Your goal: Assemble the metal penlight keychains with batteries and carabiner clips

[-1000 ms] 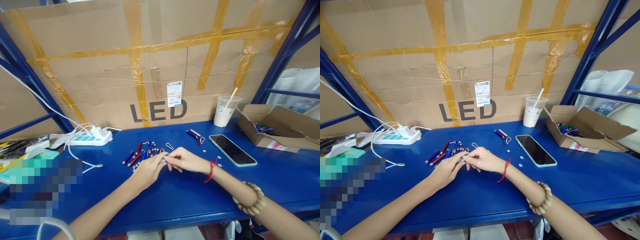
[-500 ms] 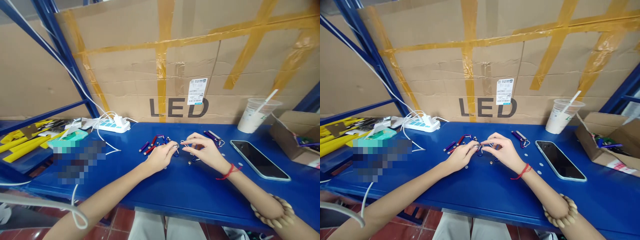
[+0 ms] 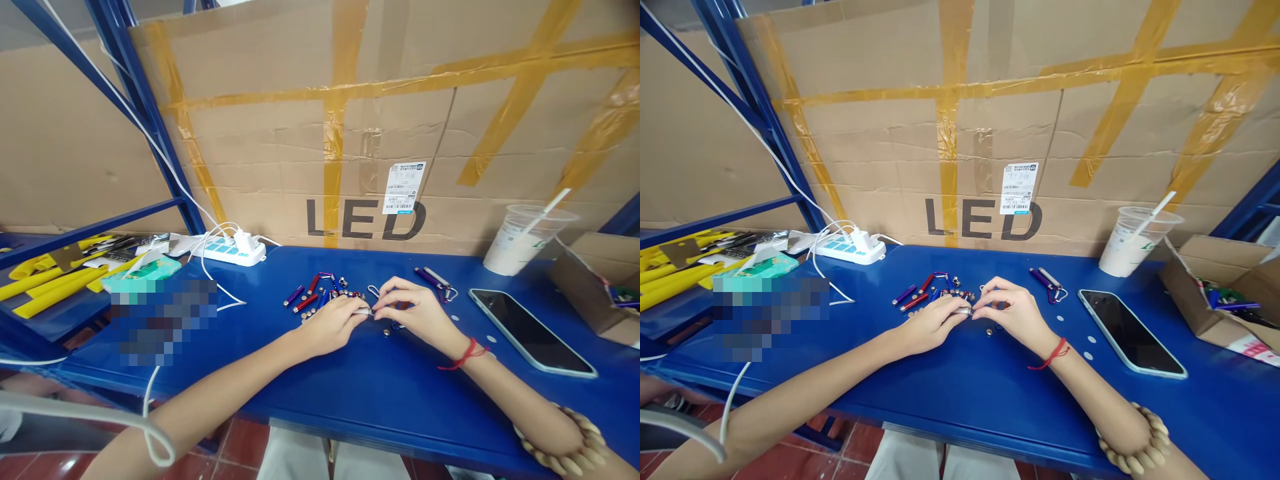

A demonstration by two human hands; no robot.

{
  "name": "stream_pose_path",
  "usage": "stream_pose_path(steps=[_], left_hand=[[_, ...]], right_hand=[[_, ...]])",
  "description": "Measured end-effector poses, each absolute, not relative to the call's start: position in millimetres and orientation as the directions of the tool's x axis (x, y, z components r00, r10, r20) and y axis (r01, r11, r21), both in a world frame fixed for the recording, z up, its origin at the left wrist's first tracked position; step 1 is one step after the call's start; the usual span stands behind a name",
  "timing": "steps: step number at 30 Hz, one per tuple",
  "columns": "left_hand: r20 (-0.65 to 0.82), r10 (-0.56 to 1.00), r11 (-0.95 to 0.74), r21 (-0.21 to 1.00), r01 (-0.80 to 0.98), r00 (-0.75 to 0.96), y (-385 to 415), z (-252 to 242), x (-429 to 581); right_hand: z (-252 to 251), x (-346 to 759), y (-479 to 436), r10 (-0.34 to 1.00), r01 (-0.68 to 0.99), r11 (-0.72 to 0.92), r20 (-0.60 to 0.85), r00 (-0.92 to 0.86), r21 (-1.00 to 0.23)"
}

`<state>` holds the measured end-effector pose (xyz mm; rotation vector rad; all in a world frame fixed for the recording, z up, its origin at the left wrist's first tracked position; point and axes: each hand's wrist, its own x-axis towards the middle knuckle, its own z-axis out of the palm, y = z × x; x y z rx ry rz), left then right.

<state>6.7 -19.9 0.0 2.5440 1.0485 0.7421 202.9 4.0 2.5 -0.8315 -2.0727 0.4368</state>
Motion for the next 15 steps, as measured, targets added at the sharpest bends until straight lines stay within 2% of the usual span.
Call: stream_pose_path(steps=[7,15], left_hand=[[0.373,0.723,-0.687,0.473,0.552,0.581,-25,-8,9],[0.368,0.745,-0.666,0.453,0.592,0.557,-29,-11,11]], right_hand=[[5,201,-1,0.738,0.471,0.675,0.537,-0.408,-0.569],[7,203,-5,0.686,0.516,0.723,0.567,-0.456,-0.459]])
